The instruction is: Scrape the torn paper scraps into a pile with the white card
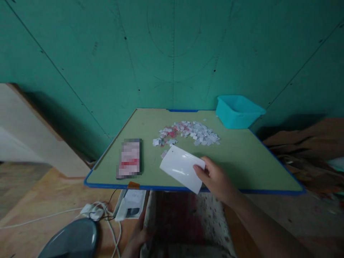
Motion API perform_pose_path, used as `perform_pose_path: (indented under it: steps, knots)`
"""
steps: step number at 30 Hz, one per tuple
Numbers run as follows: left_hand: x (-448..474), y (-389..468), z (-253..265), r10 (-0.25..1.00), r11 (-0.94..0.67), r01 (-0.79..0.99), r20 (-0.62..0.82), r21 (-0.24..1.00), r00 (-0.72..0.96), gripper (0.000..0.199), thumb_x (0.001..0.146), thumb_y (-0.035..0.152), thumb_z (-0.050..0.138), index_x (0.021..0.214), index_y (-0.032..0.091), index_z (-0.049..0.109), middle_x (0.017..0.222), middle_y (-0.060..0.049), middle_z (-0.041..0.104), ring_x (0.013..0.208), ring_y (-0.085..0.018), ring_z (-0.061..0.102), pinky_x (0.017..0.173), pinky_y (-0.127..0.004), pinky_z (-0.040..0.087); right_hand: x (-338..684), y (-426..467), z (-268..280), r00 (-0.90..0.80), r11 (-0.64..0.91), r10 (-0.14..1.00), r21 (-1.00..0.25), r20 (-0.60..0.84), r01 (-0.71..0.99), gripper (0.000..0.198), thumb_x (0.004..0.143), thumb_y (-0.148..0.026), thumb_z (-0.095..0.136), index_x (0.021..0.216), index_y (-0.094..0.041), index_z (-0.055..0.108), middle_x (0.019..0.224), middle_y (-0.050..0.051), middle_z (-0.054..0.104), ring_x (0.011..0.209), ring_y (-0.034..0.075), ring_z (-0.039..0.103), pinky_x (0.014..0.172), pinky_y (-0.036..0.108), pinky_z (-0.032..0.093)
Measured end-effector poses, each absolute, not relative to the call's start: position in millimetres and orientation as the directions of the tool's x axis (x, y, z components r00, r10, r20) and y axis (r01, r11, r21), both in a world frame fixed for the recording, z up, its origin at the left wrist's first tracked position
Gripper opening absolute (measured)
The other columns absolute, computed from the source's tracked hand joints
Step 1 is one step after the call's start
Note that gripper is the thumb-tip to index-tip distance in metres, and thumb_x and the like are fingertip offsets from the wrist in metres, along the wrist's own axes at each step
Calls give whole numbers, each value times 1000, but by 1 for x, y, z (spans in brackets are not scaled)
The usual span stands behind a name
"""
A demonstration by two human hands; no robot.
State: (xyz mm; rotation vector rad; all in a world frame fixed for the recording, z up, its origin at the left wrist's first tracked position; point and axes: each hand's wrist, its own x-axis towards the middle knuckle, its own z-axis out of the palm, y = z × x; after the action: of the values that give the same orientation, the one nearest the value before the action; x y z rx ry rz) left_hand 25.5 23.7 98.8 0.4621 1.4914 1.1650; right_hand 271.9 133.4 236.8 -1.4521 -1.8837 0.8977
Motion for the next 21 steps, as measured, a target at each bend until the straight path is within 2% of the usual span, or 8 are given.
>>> perform_pose_path:
  steps: [4,8,11,13,18,21]
  knots:
    - [22,26,103,803,486,-288,-552,825,-227,24,30,13,67,47,29,61,70,1,75,90,-34,62,75,-36,50,299,145,237,-112,118,992,-787,62,605,27,82,-48,41,79,-21,47,64,-1,53,58,15,51,51,26,37]
    - [30,26,105,812,410,-251,-476,877,-338,22,35,19,64,55,28,65,72,0,75,85,-32,63,71,-35,49,328,161,240,39,53,993,-727,110,685,27,79,-48,44,76,-21,45,62,1,55,56,17,53,50,27,37]
    - [38,26,109,831,343,-213,-401,915,-385,25,36,22,62,59,27,67,74,-1,74,87,-31,62,75,-34,47,341,170,247,99,37,980,-648,172,761,26,79,-48,44,76,-21,46,62,2,55,56,18,52,50,29,36]
    - [41,26,112,827,363,-189,-409,913,-386,24,36,22,62,58,28,67,70,-1,73,91,-32,60,78,-34,46,343,172,250,97,52,976,-638,196,768,26,80,-47,43,80,-21,47,67,4,57,59,19,54,52,29,37]
    - [41,26,108,814,356,-228,-421,906,-401,23,37,21,64,58,29,65,70,-2,71,91,-33,58,77,-35,45,327,163,249,1,133,983,-717,183,684,28,81,-49,42,86,-21,47,72,4,59,63,18,54,52,28,36]
    - [41,24,102,823,312,-276,-403,909,-400,27,35,18,65,59,29,60,57,0,66,89,-32,59,77,-35,45,311,164,247,-80,185,981,-733,176,654,27,81,-47,42,85,-21,47,68,2,56,59,16,52,51,27,34]
